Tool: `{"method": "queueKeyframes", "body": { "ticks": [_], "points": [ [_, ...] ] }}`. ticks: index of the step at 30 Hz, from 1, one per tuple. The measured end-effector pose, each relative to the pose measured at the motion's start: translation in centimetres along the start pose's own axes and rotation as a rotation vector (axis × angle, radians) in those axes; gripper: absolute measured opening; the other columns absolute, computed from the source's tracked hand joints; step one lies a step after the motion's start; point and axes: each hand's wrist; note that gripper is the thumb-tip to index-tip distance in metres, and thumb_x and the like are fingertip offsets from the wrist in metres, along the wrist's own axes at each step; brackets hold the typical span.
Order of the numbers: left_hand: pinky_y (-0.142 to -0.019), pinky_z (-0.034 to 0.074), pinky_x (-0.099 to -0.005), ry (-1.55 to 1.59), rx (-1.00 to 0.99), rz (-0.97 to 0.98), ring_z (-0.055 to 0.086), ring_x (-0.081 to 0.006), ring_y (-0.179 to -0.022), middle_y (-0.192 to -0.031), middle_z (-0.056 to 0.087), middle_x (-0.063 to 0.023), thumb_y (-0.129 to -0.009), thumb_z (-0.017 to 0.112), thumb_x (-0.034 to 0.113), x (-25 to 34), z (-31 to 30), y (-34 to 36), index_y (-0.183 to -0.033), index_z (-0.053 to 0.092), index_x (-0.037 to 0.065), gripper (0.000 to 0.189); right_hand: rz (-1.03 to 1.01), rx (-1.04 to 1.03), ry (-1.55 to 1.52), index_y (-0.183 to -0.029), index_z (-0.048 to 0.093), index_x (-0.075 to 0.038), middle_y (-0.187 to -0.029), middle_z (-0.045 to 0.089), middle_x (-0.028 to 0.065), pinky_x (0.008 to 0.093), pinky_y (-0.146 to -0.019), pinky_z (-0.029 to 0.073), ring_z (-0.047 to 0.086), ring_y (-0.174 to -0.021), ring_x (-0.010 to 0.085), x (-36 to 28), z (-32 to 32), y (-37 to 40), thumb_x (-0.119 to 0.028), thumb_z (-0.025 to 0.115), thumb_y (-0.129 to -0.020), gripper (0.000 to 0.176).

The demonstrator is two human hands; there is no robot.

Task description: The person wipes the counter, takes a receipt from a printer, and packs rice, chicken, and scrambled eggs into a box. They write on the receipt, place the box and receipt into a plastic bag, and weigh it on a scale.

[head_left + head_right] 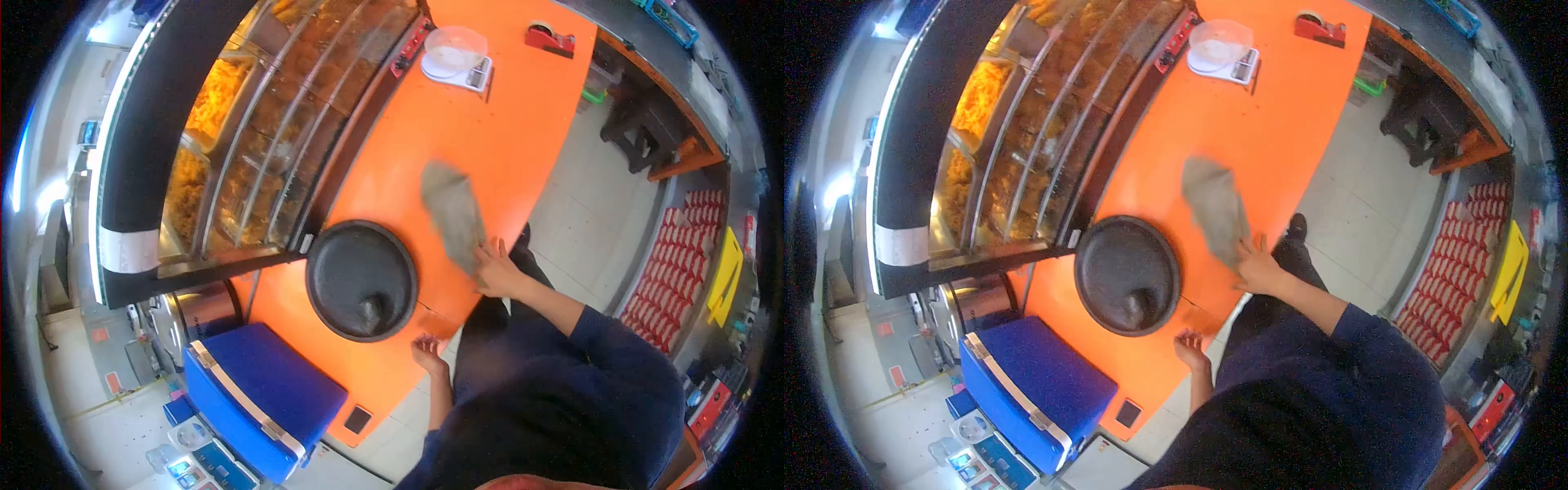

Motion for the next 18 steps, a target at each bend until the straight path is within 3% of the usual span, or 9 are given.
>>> {"method": "queueKeyframes", "body": {
  "ticks": [2, 3, 5, 6, 8, 11, 15, 17, 18],
  "points": [
    [-0.070, 0.043, -0.0299, 0.035, 0.028, 0.014, 0.054, -0.0164, -0.076, -0.082, 0.055, -0.0033, -0.093, 0.041, 0.032, -0.8, 0.9, -0.2, -0.088, 0.053, 0.008, 0.027, 0.038, 0.493, 0.030, -0.142, 0.037, -0.012, -0.146, 0.026, 0.0228, 0.0611, -0.110, 0.017, 0.021, -0.138, 0.0371, 0.1, 1.2, -2.8, -0.041, 0.057, -0.084, 0.068],
    [-0.071, 0.042, -0.0295, -0.021, 0.088, -0.043, 0.054, -0.0160, -0.076, -0.081, 0.055, -0.0029, -0.093, 0.041, 0.032, 0.7, -1.8, 2.5, -0.088, 0.053, 0.008, 0.027, 0.055, 0.432, -0.012, -0.142, 0.037, -0.012, -0.146, 0.026, 0.0228, 0.0611, -0.110, 0.017, 0.021, -0.138, 0.0371, -2.5, 1.5, -2.7, -0.041, 0.057, -0.084, 0.068],
    [-0.075, 0.044, -0.0338, -0.063, 0.101, -0.023, 0.055, -0.0176, -0.082, -0.086, 0.058, -0.0044, -0.094, 0.040, 0.037, 0.4, -0.5, 1.6, -0.091, 0.055, 0.009, 0.032, 0.121, 0.816, -0.159, -0.140, 0.039, -0.013, -0.148, 0.026, 0.0166, 0.0620, -0.110, 0.016, 0.021, -0.140, 0.0289, -3.2, -1.4, -7.4, -0.038, 0.059, -0.083, 0.066],
    [-0.075, 0.043, -0.0324, -0.079, 0.100, -0.029, 0.055, -0.0169, -0.083, -0.086, 0.058, -0.0036, -0.094, 0.039, 0.036, -0.2, 0.2, 0.3, -0.091, 0.055, 0.009, 0.031, 0.111, 0.839, -0.154, -0.140, 0.039, -0.013, -0.148, 0.026, 0.0166, 0.0620, -0.110, 0.016, 0.021, -0.140, 0.0289, -2.3, -1.9, -10.4, -0.038, 0.059, -0.083, 0.066],
    [-0.076, 0.044, -0.0330, -0.091, 0.111, -0.012, 0.055, -0.0173, -0.084, -0.086, 0.057, -0.0032, -0.095, 0.040, 0.037, -1.2, 0.5, 0.2, -0.094, 0.055, 0.008, 0.033, -0.345, 0.664, 0.197, -0.141, 0.038, -0.014, -0.150, 0.028, 0.0084, 0.0609, -0.111, 0.014, 0.024, -0.139, 0.0234, -1.4, -0.3, -15.9, -0.037, 0.059, -0.083, 0.065],
    [-0.079, 0.045, -0.0350, -0.152, 0.080, 0.012, 0.056, -0.0180, -0.093, -0.093, 0.058, -0.0034, -0.096, 0.038, 0.044, -1.7, 0.6, -0.3, -0.097, 0.054, 0.007, 0.040, -0.478, 0.575, 0.219, -0.142, 0.036, -0.016, -0.150, 0.029, 0.0021, 0.0580, -0.113, 0.010, 0.024, -0.139, 0.0230, -1.8, -3.4, -22.0, -0.040, 0.054, -0.086, 0.064],
    [-0.081, 0.046, -0.0385, -0.150, 0.061, -0.072, 0.056, -0.0195, -0.095, -0.100, 0.057, -0.0047, -0.095, 0.044, 0.037, -1.6, 3.1, -0.6, -0.102, 0.054, 0.007, 0.032, -0.509, 0.617, 0.073, -0.143, 0.034, -0.018, -0.148, 0.031, 0.0055, 0.0557, -0.115, 0.006, 0.024, -0.139, 0.0234, -2.6, -5.7, -31.1, -0.041, 0.052, -0.087, 0.063],
    [-0.081, 0.045, -0.0387, -0.188, 0.088, -0.082, 0.056, -0.0196, -0.094, -0.099, 0.057, -0.0051, -0.094, 0.044, 0.036, -1.4, 4.8, -0.9, -0.101, 0.055, 0.007, 0.032, -0.197, 0.692, 0.110, -0.143, 0.035, -0.015, -0.147, 0.033, 0.0075, 0.0555, -0.112, 0.013, 0.026, -0.137, 0.0262, -2.8, -7.9, -33.5, -0.044, 0.040, -0.093, 0.058],
    [-0.081, 0.045, -0.0389, -0.205, 0.101, -0.088, 0.056, -0.0197, -0.094, -0.098, 0.057, -0.0052, -0.094, 0.044, 0.036, -1.3, 5.8, -0.9, -0.101, 0.055, 0.007, 0.032, -0.194, 0.674, 0.099, -0.143, 0.035, -0.015, -0.147, 0.033, 0.0075, 0.0555, -0.112, 0.013, 0.026, -0.137, 0.0262, -2.4, -8.4, -34.4, -0.044, 0.040, -0.093, 0.058]
  ]
}}
Point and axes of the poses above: each hand's wrist, its own y-axis away from the middle knuckle, its own z-axis out of the palm, x = y × z
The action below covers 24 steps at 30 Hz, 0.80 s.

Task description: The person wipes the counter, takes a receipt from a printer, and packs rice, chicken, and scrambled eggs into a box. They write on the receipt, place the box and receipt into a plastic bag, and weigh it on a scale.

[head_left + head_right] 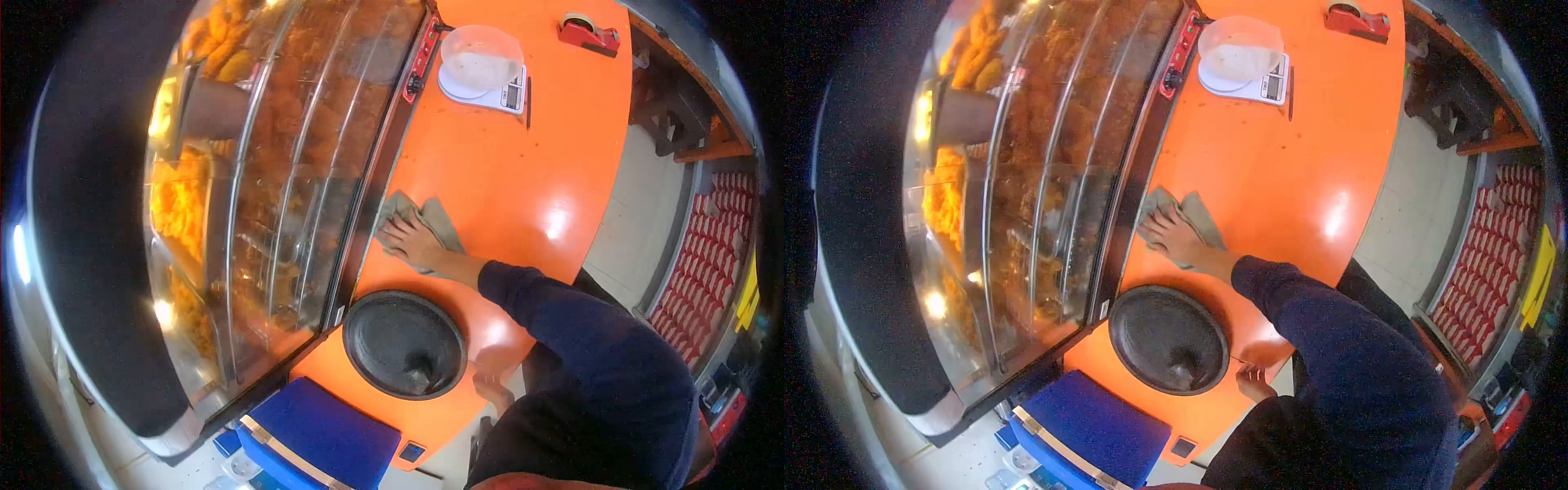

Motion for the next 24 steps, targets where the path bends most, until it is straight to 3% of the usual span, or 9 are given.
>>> {"method": "queueKeyframes", "body": {
  "ticks": [6, 8, 12, 14, 17, 21, 24],
  "points": [
    [-0.083, 0.044, -0.0396, -0.089, 0.040, 0.007, 0.055, -0.0203, -0.091, -0.094, 0.056, -0.0064, -0.093, 0.045, 0.035, 1.6, 4.8, 0.6, -0.099, 0.055, 0.007, 0.031, 0.237, -0.009, -0.003, -0.145, 0.029, -0.016, -0.148, 0.030, 0.0089, 0.0585, -0.111, 0.011, 0.022, -0.139, 0.0288, 3.8, -2.2, -1.3, -0.042, 0.035, -0.096, 0.057],
    [-0.084, 0.043, -0.0398, -0.110, 0.047, 0.016, 0.055, -0.0204, -0.090, -0.093, 0.056, -0.0068, -0.092, 0.045, 0.035, 2.0, 6.3, 1.0, -0.098, 0.055, 0.006, 0.031, 0.375, 0.112, 0.020, -0.144, 0.032, -0.015, -0.150, 0.027, 0.0090, 0.0611, -0.112, 0.007, 0.015, -0.142, 0.0299, 6.0, -2.9, -2.3, -0.041, 0.035, -0.096, 0.055],
    [-0.085, 0.042, -0.0403, -0.186, 0.050, 0.064, 0.055, -0.0208, -0.088, -0.091, 0.056, -0.0076, -0.091, 0.045, 0.034, 2.3, 8.7, 1.7, -0.097, 0.055, 0.006, 0.030, 0.454, 0.160, 0.051, -0.144, 0.034, -0.014, -0.153, 0.024, 0.0088, 0.0631, -0.111, 0.004, 0.010, -0.143, 0.0308, 9.6, -3.3, -3.8, -0.042, 0.034, -0.096, 0.055],
    [-0.085, 0.042, -0.0405, -0.231, 0.038, 0.109, 0.055, -0.0210, -0.087, -0.089, 0.055, -0.0080, -0.091, 0.046, 0.034, 2.6, 10.3, 2.1, -0.096, 0.055, 0.006, 0.030, 0.590, 0.177, 0.053, -0.144, 0.033, -0.013, -0.153, 0.023, 0.0087, 0.0639, -0.111, 0.005, 0.011, -0.143, 0.0307, 11.0, -4.6, -4.6, -0.042, 0.034, -0.096, 0.056],
    [-0.089, 0.040, -0.0416, 0.006, 0.110, -0.070, 0.055, -0.0215, -0.088, -0.090, 0.055, -0.0086, -0.090, 0.047, 0.035, 5.0, 13.1, 3.9, -0.098, 0.055, 0.007, 0.030, 0.675, 0.204, 0.072, -0.144, 0.034, -0.012, -0.153, 0.022, 0.0092, 0.0650, -0.110, 0.005, 0.011, -0.143, 0.0302, 13.2, -4.9, -6.1, -0.042, 0.034, -0.096, 0.056],
    [-0.086, 0.040, -0.0401, -0.034, 0.024, -0.105, 0.055, -0.0214, -0.089, -0.092, 0.056, -0.0069, -0.090, 0.047, 0.033, 3.5, 11.7, 3.9, -0.099, 0.054, 0.008, 0.028, 0.778, 0.115, 0.277, -0.147, 0.026, -0.010, -0.155, 0.017, 0.0084, 0.0624, -0.111, 0.007, 0.010, -0.144, 0.0300, 14.1, -5.1, -6.6, -0.041, 0.031, -0.097, 0.059],
    [-0.085, 0.040, -0.0399, -0.070, -0.067, -0.110, 0.055, -0.0213, -0.089, -0.092, 0.056, -0.0065, -0.090, 0.046, 0.032, 2.7, 10.1, 3.1, -0.100, 0.054, 0.008, 0.027, 0.821, 0.164, 0.211, -0.148, 0.021, -0.008, -0.155, 0.017, 0.0087, 0.0602, -0.112, 0.006, 0.013, -0.143, 0.0278, 14.5, -5.8, -2.5, -0.039, 0.031, -0.097, 0.060]
  ]
}}
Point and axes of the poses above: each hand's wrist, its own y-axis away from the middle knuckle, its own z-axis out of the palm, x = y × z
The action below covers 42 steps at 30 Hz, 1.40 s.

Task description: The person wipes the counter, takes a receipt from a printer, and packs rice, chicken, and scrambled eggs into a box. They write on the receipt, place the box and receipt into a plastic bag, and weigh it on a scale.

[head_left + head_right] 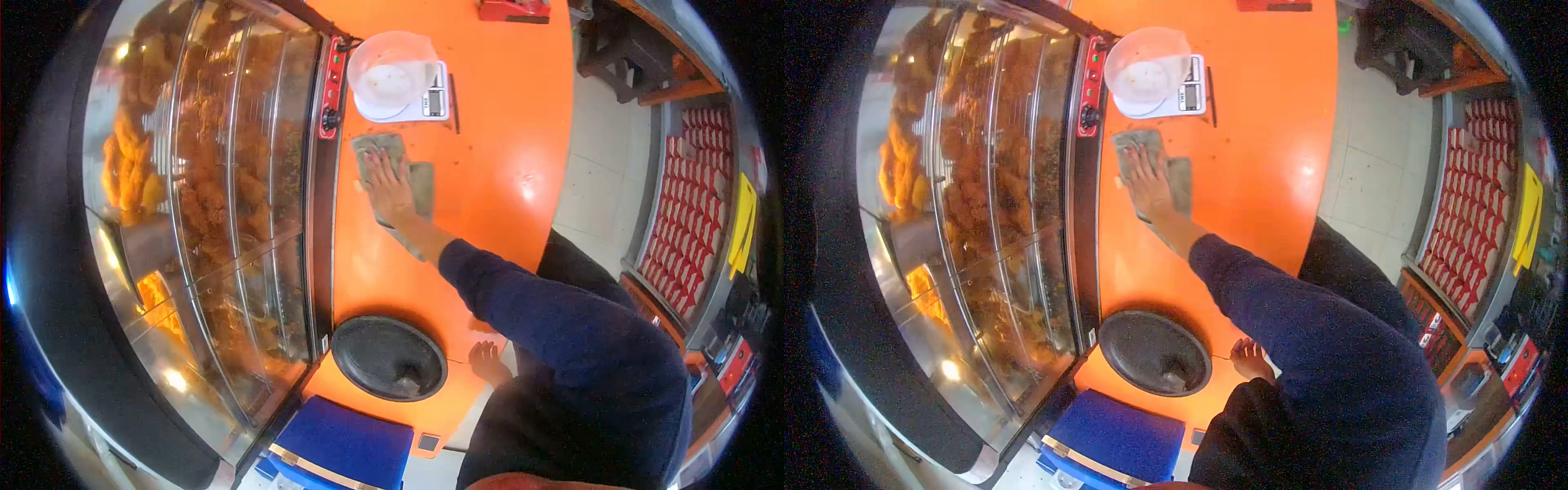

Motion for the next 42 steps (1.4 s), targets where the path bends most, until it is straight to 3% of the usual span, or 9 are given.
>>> {"method": "queueKeyframes", "body": {
  "ticks": [10, 13, 21, 24, 26, 37, 38, 39, 42],
  "points": [
    [-0.078, 0.043, -0.0358, 0.016, -0.138, 0.040, 0.055, -0.0196, -0.084, -0.089, 0.054, -0.0040, -0.092, 0.044, 0.031, 2.9, -2.2, -2.7, -0.093, 0.052, 0.008, 0.024, 0.314, 0.063, 0.035, -0.143, 0.033, -0.006, -0.140, 0.042, 0.0181, 0.0502, -0.109, 0.026, 0.038, -0.130, 0.0330, 24.8, -15.8, 15.5, -0.018, 0.043, -0.090, 0.055],
    [-0.077, 0.043, -0.0357, 0.039, -0.163, 0.113, 0.055, -0.0198, -0.084, -0.088, 0.054, -0.0042, -0.092, 0.043, 0.032, 3.6, -5.2, -3.3, -0.093, 0.052, 0.007, 0.026, 0.507, 0.274, -0.145, -0.128, 0.049, -0.002, -0.121, 0.056, 0.0208, 0.0433, -0.089, 0.046, 0.058, -0.103, 0.0352, 44.6, -4.4, 18.3, -0.002, 0.046, -0.082, 0.047],
    [-0.077, 0.043, -0.0365, 0.086, -0.044, 0.095, 0.056, -0.0206, -0.083, -0.086, 0.057, -0.0063, -0.091, 0.044, 0.034, 1.0, -9.3, -2.0, -0.091, 0.053, 0.005, 0.030, 0.068, 0.075, -1.182, -0.128, 0.050, -0.005, -0.126, 0.056, 0.0086, 0.0326, -0.071, 0.050, 0.058, -0.104, 0.0180, 18.4, -19.9, 22.6, -0.013, 0.039, -0.094, 0.037],
    [-0.075, 0.043, -0.0356, 0.072, -0.054, 0.097, 0.055, -0.0193, -0.081, -0.085, 0.056, -0.0055, -0.090, 0.044, 0.030, 1.0, -9.3, -1.1, -0.086, 0.053, 0.006, 0.027, -0.237, -0.405, -0.228, -0.137, 0.044, -0.013, -0.140, 0.045, 0.0048, 0.0552, -0.095, 0.036, 0.049, -0.117, 0.0250, 7.8, -9.6, 30.6, -0.016, 0.053, -0.082, 0.056],
    [-0.074, 0.043, -0.0352, 0.064, -0.068, 0.097, 0.055, -0.0190, -0.080, -0.084, 0.056, -0.0052, -0.090, 0.043, 0.029, 0.8, -9.5, -0.9, -0.085, 0.053, 0.006, 0.026, -0.821, -0.120, -0.178, -0.132, 0.051, -0.010, -0.147, 0.036, 0.0073, 0.0629, -0.101, 0.027, 0.038, -0.130, 0.0319, 7.0, -2.2, 34.7, -0.016, 0.051, -0.081, 0.052],
    [-0.077, 0.043, -0.0344, 0.035, -0.126, 0.099, 0.055, -0.0199, -0.080, -0.081, 0.055, -0.0051, -0.091, 0.045, 0.030, 2.1, -8.3, -1.6, -0.089, 0.053, 0.006, 0.026, -0.092, 0.239, 0.070, -0.132, 0.048, -0.008, -0.140, 0.043, 0.0123, 0.0473, -0.109, 0.027, 0.036, -0.133, 0.0278, 36.3, -8.2, 15.4, -0.004, 0.058, -0.074, 0.059],
    [-0.077, 0.043, -0.0344, 0.044, -0.130, 0.109, 0.055, -0.0199, -0.080, -0.081, 0.055, -0.0051, -0.091, 0.045, 0.030, 2.3, -8.4, -1.5, -0.089, 0.053, 0.006, 0.026, 0.375, 0.322, -0.615, -0.130, 0.051, -0.011, -0.114, 0.061, 0.0153, 0.0425, -0.071, 0.051, 0.062, -0.090, 0.0321, 43.3, -3.1, 11.7, -0.012, 0.057, -0.080, 0.051],
    [-0.078, 0.042, -0.0347, 0.048, -0.113, 0.121, 0.056, -0.0199, -0.081, -0.082, 0.056, -0.0048, -0.091, 0.045, 0.031, 2.5, -8.6, -1.5, -0.090, 0.053, 0.006, 0.026, 0.023, 0.586, -0.022, -0.125, 0.055, -0.009, -0.093, 0.064, 0.0183, 0.0442, -0.061, 0.050, 0.063, -0.075, 0.0352, 49.6, -2.2, 10.0, -0.019, 0.049, -0.087, 0.039],
    [-0.078, 0.042, -0.0352, 0.078, -0.101, 0.142, 0.056, -0.0196, -0.081, -0.084, 0.056, -0.0046, -0.090, 0.045, 0.032, 2.4, -8.9, -1.7, -0.089, 0.053, 0.007, 0.026, 0.271, 0.451, -0.375, -0.124, 0.055, -0.009, -0.095, 0.063, 0.0198, 0.0449, -0.068, 0.050, 0.063, -0.083, 0.0367, 45.1, -13.8, 8.0, -0.021, 0.045, -0.090, 0.037]
  ]
}}
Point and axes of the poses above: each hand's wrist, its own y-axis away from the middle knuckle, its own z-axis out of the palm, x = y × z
